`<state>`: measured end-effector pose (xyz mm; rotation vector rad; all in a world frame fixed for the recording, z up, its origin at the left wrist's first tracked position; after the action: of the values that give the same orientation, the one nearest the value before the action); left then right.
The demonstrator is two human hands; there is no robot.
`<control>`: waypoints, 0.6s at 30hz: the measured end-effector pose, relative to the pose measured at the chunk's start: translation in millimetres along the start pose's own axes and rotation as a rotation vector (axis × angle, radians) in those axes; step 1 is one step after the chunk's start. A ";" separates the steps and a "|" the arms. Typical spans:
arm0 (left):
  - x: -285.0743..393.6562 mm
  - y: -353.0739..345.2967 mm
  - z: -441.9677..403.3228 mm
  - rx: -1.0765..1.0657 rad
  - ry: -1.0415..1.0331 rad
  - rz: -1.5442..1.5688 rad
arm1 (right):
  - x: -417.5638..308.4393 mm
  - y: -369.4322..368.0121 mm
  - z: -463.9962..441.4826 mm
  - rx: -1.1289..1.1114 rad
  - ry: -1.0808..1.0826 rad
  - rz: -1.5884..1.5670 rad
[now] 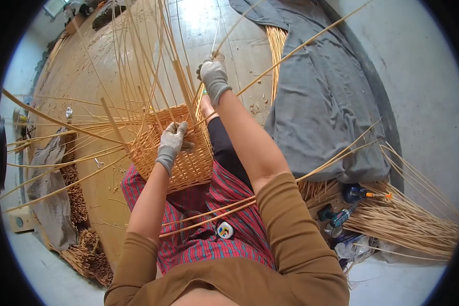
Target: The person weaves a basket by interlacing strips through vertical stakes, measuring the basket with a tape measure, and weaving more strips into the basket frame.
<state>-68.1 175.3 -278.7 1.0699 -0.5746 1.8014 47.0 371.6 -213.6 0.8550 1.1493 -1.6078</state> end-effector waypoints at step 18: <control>1.7 -26.7 51.5 0.187 -0.931 -0.936 | 130.6 141.7 24.1 0.160 0.065 0.055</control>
<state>-23.0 149.7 -252.7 1.8995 -0.3136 0.4899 141.6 294.8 -364.9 1.0409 1.0428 -1.6530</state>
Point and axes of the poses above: each hand's wrist, its own z-axis away from the middle knuckle, its own y-axis out of the back of the hand, x = y × z, the point moved 3 cm from there along -z, towards the middle knuckle, and after that the axes turned 5 degrees about x, right-handed, at the moved point
